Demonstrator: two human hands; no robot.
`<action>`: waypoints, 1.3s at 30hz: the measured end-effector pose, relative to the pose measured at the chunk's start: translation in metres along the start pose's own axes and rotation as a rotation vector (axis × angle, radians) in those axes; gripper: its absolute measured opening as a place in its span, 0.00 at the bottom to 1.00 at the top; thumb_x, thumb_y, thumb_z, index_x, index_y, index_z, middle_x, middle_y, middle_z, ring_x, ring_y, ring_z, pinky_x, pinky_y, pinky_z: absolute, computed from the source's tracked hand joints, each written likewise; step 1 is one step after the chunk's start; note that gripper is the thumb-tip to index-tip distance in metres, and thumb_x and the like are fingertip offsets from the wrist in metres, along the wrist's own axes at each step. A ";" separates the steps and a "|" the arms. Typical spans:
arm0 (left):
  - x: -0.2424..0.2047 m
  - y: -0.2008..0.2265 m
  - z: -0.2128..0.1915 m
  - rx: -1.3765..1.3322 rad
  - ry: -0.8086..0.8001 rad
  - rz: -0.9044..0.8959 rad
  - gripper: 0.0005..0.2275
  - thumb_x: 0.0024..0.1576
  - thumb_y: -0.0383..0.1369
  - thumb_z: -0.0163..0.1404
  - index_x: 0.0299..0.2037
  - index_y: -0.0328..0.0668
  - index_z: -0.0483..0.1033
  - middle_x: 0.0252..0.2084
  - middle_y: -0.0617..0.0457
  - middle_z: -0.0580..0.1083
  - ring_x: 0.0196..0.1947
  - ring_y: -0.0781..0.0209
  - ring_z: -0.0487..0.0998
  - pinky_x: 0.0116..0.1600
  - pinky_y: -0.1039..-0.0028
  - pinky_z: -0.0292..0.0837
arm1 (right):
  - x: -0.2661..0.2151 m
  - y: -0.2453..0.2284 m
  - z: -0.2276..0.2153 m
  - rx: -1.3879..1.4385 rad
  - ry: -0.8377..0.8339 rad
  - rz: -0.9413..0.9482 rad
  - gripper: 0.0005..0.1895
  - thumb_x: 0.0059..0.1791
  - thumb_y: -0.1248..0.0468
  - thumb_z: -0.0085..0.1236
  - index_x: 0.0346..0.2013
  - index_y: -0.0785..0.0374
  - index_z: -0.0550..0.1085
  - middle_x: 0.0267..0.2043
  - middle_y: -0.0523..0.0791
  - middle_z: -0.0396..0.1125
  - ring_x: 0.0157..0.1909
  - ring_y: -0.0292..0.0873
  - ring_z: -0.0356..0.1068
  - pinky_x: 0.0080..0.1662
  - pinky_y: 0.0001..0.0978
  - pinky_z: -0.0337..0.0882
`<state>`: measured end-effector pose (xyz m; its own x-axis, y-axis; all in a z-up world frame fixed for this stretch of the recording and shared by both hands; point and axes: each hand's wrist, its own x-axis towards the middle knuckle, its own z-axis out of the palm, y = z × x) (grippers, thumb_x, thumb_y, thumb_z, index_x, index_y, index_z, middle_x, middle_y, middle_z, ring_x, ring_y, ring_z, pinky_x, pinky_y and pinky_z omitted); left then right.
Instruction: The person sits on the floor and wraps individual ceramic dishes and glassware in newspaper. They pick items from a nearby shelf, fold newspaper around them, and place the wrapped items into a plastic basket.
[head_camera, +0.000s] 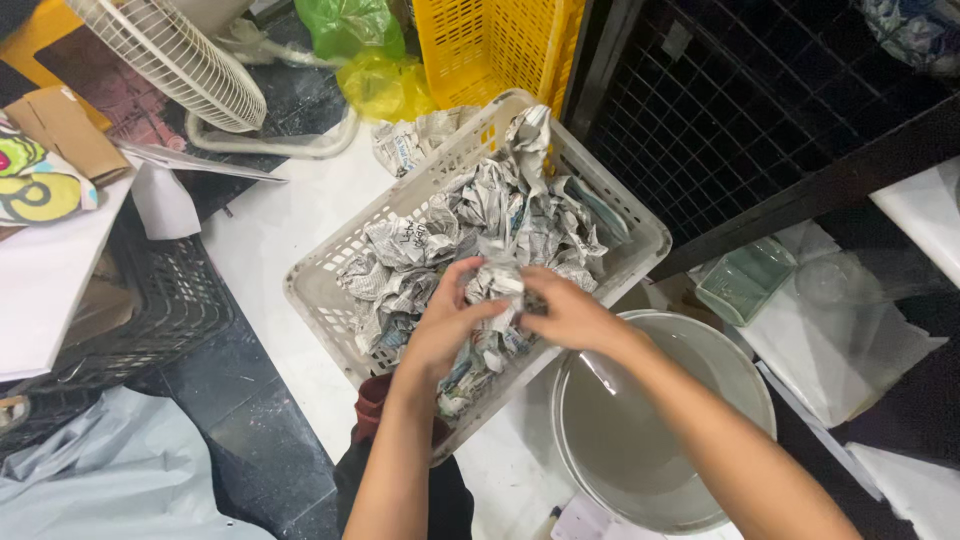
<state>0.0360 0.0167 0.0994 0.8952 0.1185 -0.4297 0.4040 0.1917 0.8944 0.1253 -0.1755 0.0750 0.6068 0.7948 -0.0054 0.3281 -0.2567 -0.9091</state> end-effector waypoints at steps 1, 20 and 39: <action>-0.002 0.002 -0.003 -0.157 -0.075 0.009 0.34 0.52 0.30 0.59 0.70 0.39 0.60 0.54 0.40 0.73 0.45 0.53 0.73 0.43 0.64 0.70 | -0.001 -0.001 0.000 0.232 0.051 0.115 0.21 0.44 0.66 0.65 0.52 0.64 0.74 0.54 0.49 0.70 0.50 0.44 0.72 0.50 0.35 0.73; -0.065 -0.069 0.141 -0.131 -0.186 0.005 0.16 0.57 0.33 0.58 0.53 0.32 0.77 0.48 0.51 0.80 0.45 0.66 0.79 0.52 0.74 0.74 | -0.204 -0.061 0.001 0.064 0.904 0.152 0.19 0.44 0.71 0.69 0.50 0.65 0.76 0.49 0.44 0.72 0.53 0.39 0.71 0.54 0.29 0.70; -0.095 -0.092 0.180 -0.082 -0.206 0.583 0.28 0.60 0.17 0.51 0.68 0.31 0.48 0.59 0.37 0.71 0.57 0.57 0.75 0.59 0.72 0.73 | -0.274 -0.033 -0.005 0.353 1.086 0.211 0.19 0.49 0.76 0.62 0.56 0.67 0.77 0.53 0.48 0.70 0.50 0.37 0.65 0.50 0.26 0.65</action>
<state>-0.0525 -0.1876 0.0806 0.9853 0.0375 0.1668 -0.1710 0.2276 0.9586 -0.0484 -0.3876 0.1084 0.9833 -0.1790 0.0336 0.0298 -0.0241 -0.9993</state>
